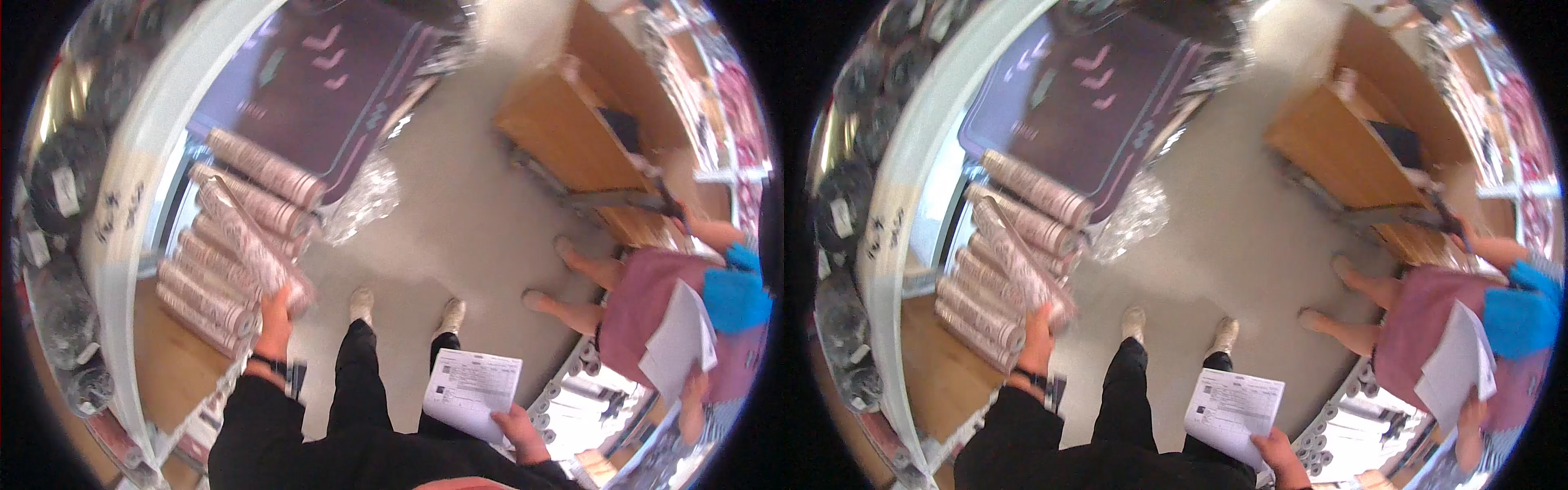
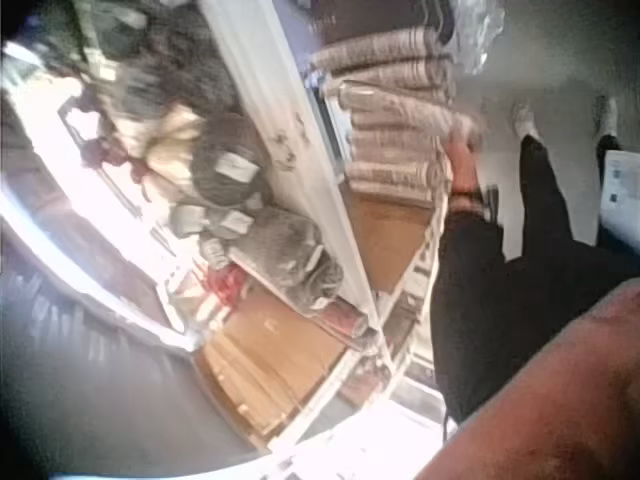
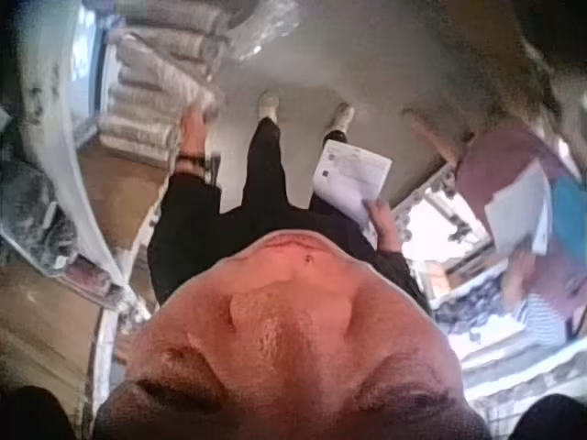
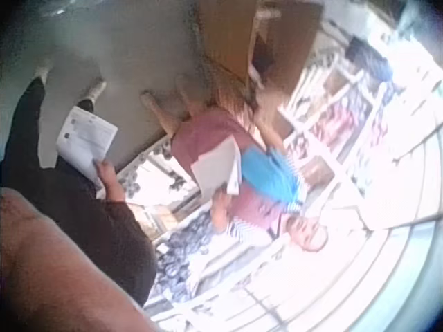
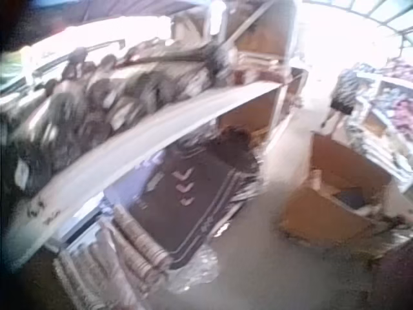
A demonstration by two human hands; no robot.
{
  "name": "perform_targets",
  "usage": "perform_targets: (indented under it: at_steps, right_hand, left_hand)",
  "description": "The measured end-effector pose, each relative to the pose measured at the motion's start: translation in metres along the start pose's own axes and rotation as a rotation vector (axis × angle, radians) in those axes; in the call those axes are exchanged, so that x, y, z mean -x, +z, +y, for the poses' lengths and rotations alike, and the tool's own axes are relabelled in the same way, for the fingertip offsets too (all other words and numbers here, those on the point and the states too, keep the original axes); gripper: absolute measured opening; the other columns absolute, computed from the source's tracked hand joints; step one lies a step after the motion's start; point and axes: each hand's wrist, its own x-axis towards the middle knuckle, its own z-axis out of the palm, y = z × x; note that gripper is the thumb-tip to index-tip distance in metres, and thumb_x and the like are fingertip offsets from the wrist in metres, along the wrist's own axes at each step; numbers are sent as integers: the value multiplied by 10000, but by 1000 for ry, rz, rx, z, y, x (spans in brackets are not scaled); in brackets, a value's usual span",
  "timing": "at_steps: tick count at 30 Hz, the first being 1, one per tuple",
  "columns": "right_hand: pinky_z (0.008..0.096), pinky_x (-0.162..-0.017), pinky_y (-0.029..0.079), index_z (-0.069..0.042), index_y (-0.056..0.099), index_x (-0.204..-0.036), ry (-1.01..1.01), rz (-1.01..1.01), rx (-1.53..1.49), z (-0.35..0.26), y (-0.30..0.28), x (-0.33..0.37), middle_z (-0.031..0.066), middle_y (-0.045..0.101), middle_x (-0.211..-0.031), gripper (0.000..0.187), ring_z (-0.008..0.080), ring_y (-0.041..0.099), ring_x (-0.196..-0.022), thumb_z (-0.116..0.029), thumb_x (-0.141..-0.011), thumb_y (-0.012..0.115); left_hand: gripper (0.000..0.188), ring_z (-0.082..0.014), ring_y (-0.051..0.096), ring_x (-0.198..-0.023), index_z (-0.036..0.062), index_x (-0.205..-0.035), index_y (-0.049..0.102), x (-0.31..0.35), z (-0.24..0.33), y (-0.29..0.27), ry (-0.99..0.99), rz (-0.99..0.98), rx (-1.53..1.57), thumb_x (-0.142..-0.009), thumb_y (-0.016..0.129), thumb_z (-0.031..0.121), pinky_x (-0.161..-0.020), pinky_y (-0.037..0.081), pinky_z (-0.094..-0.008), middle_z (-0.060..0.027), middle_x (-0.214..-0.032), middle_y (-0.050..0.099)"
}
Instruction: Picking specific rolls of material from warehouse shelves according to a printed list.
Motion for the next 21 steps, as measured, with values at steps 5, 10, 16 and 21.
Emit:
perform_targets:
  at_steps: [5,10,16,21]
  right_hand:
    - [340,-859,466,24,563,-1162,-149,-30,-95,-7,-77,20,126,639,-1070,369,214,599,-956,-86,-811,587]
    - [343,-887,449,45,544,-1172,-296,-12,-251,-8,-119,48,122,622,-1098,370,218,582,-992,-51,-815,561]
    - [326,-859,457,46,537,-1167,-230,-20,-331,-17,-147,55,109,621,-1074,349,212,594,-950,-12,-823,545]
    - [332,-877,441,49,535,-1176,-117,-13,-287,-29,-137,52,114,612,-1097,388,221,579,-978,-56,-805,572]
  left_hand:
    - [632,-249,574,-1022,30,-1305,342,171,46,152,-68,-359,-223,-758,656,65,-865,506,-415,-117,-1170,515]
    - [679,-236,560,-1067,-24,-1328,350,204,92,349,-115,-862,-224,-752,686,101,-918,470,-397,-134,-1181,541]
    - [841,-274,381,-1258,-13,-1435,125,121,123,535,116,-780,74,-860,635,329,-1000,339,-517,-159,-1417,315]
    - [794,-272,390,-1274,39,-1388,337,80,65,429,-58,-884,-511,-812,626,504,-1005,329,-504,-144,-1415,385]
